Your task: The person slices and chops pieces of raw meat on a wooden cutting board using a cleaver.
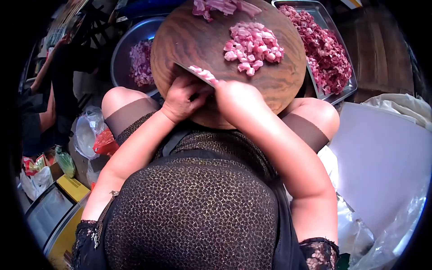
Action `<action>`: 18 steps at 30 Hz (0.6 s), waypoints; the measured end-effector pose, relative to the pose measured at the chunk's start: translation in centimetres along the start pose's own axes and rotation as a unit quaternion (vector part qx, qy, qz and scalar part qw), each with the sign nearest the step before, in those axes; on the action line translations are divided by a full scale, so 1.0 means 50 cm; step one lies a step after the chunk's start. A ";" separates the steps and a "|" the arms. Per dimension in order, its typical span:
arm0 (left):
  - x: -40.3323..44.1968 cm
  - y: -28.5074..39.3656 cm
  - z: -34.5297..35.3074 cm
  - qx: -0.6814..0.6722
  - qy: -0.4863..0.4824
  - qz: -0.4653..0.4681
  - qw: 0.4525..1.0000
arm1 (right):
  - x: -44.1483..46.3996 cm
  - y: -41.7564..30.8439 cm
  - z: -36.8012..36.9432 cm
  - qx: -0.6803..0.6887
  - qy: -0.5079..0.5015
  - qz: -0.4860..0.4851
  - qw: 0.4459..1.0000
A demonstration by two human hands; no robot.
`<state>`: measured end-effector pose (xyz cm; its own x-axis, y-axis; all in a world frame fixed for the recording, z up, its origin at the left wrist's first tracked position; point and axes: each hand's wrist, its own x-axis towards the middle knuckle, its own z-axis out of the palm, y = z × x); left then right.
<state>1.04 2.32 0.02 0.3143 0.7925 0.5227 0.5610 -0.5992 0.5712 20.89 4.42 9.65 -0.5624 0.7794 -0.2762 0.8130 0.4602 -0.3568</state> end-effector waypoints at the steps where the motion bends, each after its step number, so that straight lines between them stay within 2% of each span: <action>1: -0.004 0.003 -0.002 0.002 -0.008 -0.010 1.000 | 0.032 -0.012 0.012 -0.010 0.007 0.003 1.000; 2: -0.023 -0.009 0.009 -0.008 -0.028 -0.049 0.998 | 0.057 -0.022 0.015 -0.012 0.011 -0.007 1.000; 5: -0.018 0.002 0.005 0.017 -0.025 -0.032 0.999 | 0.060 -0.023 0.006 -0.014 -0.002 -0.025 1.000; 9: -0.020 0.006 0.009 0.060 -0.028 0.008 0.998 | -0.038 0.052 -0.029 -0.032 -0.086 0.071 0.993; 10: -0.015 0.010 0.009 0.061 -0.019 0.012 0.998 | -0.075 0.083 -0.046 -0.005 -0.066 0.064 0.996; 12: -0.016 0.018 0.003 0.048 -0.027 -0.039 0.998 | -0.122 0.104 -0.053 0.016 -0.046 0.050 0.998; 13: -0.020 0.014 -0.002 0.034 -0.061 -0.049 0.996 | -0.140 0.103 -0.037 0.039 0.013 0.094 0.995; 14: -0.025 0.015 -0.004 0.013 -0.039 -0.066 0.997 | -0.156 0.102 -0.028 0.063 0.075 0.139 0.985; 15: -0.021 0.024 -0.011 -0.006 -0.017 -0.083 0.996 | -0.164 0.080 -0.034 0.092 0.070 0.160 0.980; 17: -0.019 0.044 -0.031 -0.028 0.049 -0.133 0.990 | -0.177 0.060 -0.018 0.083 0.060 0.137 0.985; 18: -0.017 0.055 -0.050 0.022 0.050 -0.129 0.990 | -0.182 0.040 -0.013 0.065 0.077 0.126 0.987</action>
<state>0.41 -0.26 2.72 0.0806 0.9018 0.4245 0.6464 -0.3714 0.6665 27.74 -1.49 12.04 -0.3079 0.9220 -0.2347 0.8918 0.1936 -0.4090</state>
